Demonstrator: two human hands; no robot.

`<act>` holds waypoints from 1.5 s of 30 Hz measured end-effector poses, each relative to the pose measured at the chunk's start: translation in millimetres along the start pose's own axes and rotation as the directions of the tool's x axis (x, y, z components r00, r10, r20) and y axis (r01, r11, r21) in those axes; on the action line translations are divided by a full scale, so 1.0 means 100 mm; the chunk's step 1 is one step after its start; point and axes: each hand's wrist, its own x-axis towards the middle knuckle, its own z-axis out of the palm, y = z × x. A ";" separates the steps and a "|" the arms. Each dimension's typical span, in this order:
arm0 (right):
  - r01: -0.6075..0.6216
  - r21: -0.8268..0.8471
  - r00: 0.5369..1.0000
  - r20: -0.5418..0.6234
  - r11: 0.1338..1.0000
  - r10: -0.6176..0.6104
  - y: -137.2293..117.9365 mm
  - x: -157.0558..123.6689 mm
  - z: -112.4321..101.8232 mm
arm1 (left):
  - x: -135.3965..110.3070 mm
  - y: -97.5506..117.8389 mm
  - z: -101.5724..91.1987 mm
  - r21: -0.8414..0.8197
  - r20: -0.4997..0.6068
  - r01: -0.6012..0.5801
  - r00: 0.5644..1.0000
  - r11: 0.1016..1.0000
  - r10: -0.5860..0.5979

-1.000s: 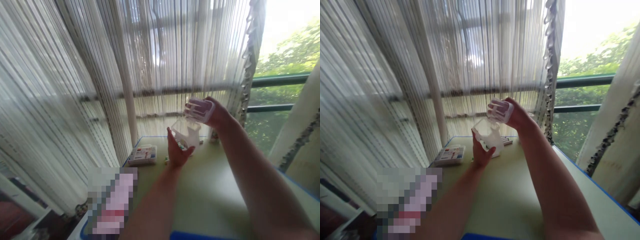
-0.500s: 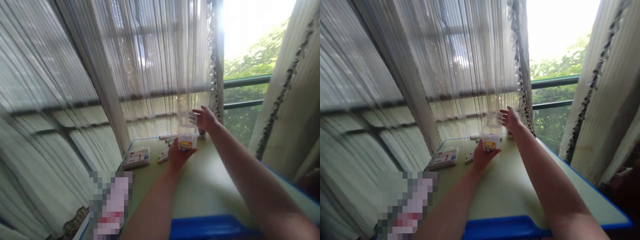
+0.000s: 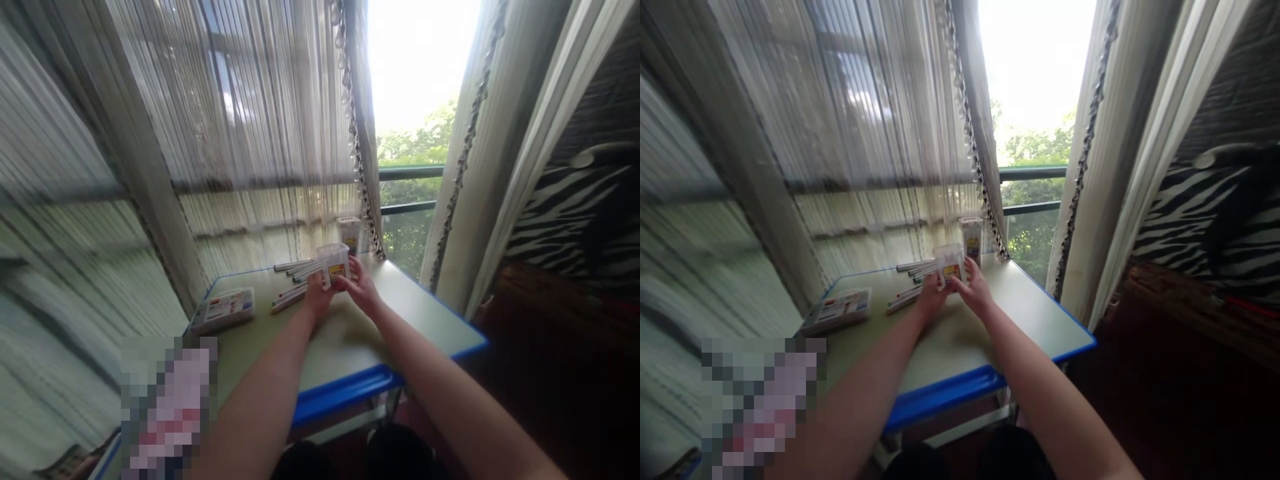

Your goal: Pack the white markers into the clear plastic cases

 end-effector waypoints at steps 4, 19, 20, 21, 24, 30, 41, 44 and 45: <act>-0.012 -0.079 1.000 -0.026 0.997 0.010 0.08 0.04 -0.03 | 0.02 -0.08 0.00 -0.151 0.129 0.013 0.992 0.988 0.007; 0.041 -0.162 0.996 -0.069 0.986 -0.053 0.20 0.11 -0.10 | 0.03 0.08 -0.23 0.306 -0.102 0.118 0.991 0.945 -0.091; 0.094 -0.224 0.984 -0.125 0.970 -0.124 0.17 0.09 -0.11 | 0.04 0.08 -0.27 0.376 -0.105 0.107 0.992 0.920 -0.072; 0.147 -0.297 0.962 -0.178 0.944 -0.205 0.12 0.06 -0.13 | 0.04 0.09 -0.29 0.428 -0.100 0.100 0.993 0.898 -0.063; 0.303 -0.492 0.887 -0.169 0.817 -0.431 -0.05 -0.07 -0.12 | 0.05 0.15 -0.33 0.504 -0.107 0.103 0.993 0.858 -0.056; 0.546 -0.485 0.838 0.318 0.684 -0.443 -0.32 -0.35 0.06 | 0.06 0.26 -0.40 0.615 -0.121 0.224 0.974 0.756 -0.190; 0.531 -0.530 0.846 0.380 0.661 -0.375 -0.29 -0.36 0.09 | 0.07 0.08 -0.54 0.778 -0.013 0.355 0.834 0.519 -0.551; 0.549 -0.558 0.835 0.399 0.622 -0.379 -0.29 -0.37 0.11 | 0.07 0.06 -0.56 0.767 -0.012 0.356 0.841 0.534 -0.542; 0.564 -0.559 0.825 0.411 0.607 -0.387 -0.29 -0.37 0.12 | 0.07 0.06 -0.57 0.764 -0.011 0.358 0.839 0.537 -0.543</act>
